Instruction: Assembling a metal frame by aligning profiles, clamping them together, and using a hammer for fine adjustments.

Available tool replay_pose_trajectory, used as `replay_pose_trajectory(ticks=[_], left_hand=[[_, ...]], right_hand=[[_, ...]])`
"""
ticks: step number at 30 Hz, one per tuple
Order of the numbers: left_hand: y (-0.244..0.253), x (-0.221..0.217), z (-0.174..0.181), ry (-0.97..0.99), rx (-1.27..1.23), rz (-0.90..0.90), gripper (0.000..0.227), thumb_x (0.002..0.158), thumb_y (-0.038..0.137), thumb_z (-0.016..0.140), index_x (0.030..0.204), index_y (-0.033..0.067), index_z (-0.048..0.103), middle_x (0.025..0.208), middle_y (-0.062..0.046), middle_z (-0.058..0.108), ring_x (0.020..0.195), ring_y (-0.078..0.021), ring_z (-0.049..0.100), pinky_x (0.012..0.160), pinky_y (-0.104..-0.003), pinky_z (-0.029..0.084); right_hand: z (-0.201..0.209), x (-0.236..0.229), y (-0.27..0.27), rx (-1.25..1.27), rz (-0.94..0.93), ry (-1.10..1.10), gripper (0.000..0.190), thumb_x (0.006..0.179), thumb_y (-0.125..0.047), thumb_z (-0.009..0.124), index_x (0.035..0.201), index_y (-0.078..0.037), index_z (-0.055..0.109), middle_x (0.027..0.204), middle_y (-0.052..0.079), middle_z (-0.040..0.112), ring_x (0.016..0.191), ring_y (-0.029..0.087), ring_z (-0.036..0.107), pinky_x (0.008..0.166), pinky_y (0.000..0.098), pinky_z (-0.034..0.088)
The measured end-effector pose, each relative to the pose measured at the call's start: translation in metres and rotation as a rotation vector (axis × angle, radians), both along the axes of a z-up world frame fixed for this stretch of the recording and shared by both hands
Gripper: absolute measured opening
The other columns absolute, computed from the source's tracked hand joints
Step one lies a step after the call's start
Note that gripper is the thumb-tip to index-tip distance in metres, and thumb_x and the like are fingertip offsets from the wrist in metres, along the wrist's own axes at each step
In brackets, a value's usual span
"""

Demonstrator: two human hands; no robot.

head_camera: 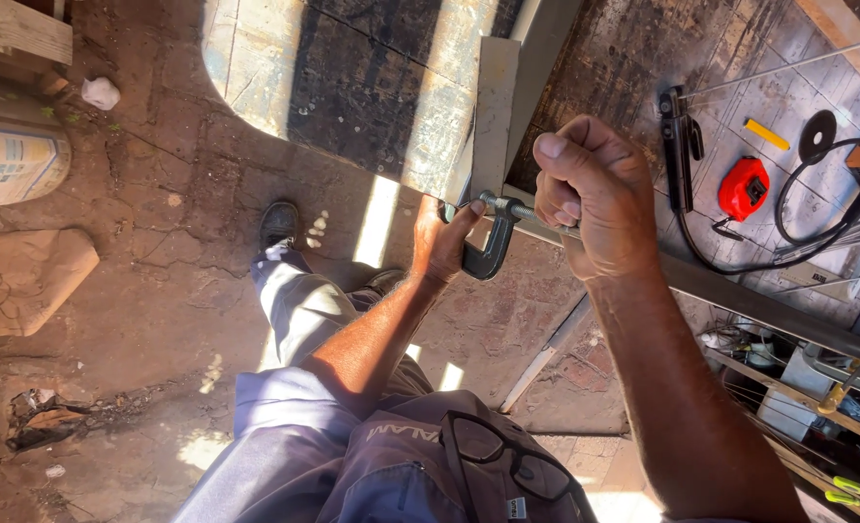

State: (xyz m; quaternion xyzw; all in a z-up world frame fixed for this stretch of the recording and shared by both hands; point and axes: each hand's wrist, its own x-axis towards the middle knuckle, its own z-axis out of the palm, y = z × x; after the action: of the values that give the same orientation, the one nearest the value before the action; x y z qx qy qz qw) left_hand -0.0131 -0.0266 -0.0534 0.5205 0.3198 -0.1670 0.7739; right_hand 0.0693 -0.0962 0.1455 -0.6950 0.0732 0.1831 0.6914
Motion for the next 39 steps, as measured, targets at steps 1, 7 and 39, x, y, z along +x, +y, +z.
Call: replay_pose_trajectory(ticks=[1, 7, 39], left_hand=[[-0.002, -0.001, -0.005, -0.008, -0.015, 0.026, 0.079, 0.072, 0.049, 0.081, 0.137, 0.0114, 0.055, 0.131, -0.019, 0.061, 0.128, -0.0336, 0.056, 0.11, -0.048, 0.044], [-0.019, -0.014, -0.061, -0.041, -0.004, 0.079, 0.076, 0.076, 0.045, 0.084, 0.138, 0.0125, 0.056, 0.127, -0.017, 0.063, 0.125, -0.0303, 0.056, 0.109, -0.048, 0.042], [0.066, 0.004, 0.043, -0.304, 0.755, -0.373, 0.014, 0.082, 0.022, 0.078, 0.096, 0.0206, 0.08, 0.082, -0.004, 0.076, 0.084, -0.0244, 0.074, 0.074, -0.039, 0.057]], right_hand=[[0.0, -0.001, 0.002, 0.006, -0.064, -0.013, 0.019, 0.094, -0.012, 0.067, 0.082, -0.009, 0.053, 0.048, -0.002, 0.035, 0.043, 0.005, 0.04, 0.046, 0.0195, 0.035], [-0.008, -0.002, 0.0, 0.099, -0.206, -0.001, 0.017, 0.094, -0.013, 0.067, 0.083, -0.01, 0.055, 0.045, 0.0, 0.035, 0.04, 0.009, 0.041, 0.048, 0.0223, 0.037], [-0.1, -0.098, -0.159, -0.111, -0.567, -0.031, 0.026, 0.101, -0.022, 0.06, 0.114, 0.0, 0.065, 0.099, 0.018, 0.072, 0.091, 0.02, 0.072, 0.082, 0.0304, 0.06]])
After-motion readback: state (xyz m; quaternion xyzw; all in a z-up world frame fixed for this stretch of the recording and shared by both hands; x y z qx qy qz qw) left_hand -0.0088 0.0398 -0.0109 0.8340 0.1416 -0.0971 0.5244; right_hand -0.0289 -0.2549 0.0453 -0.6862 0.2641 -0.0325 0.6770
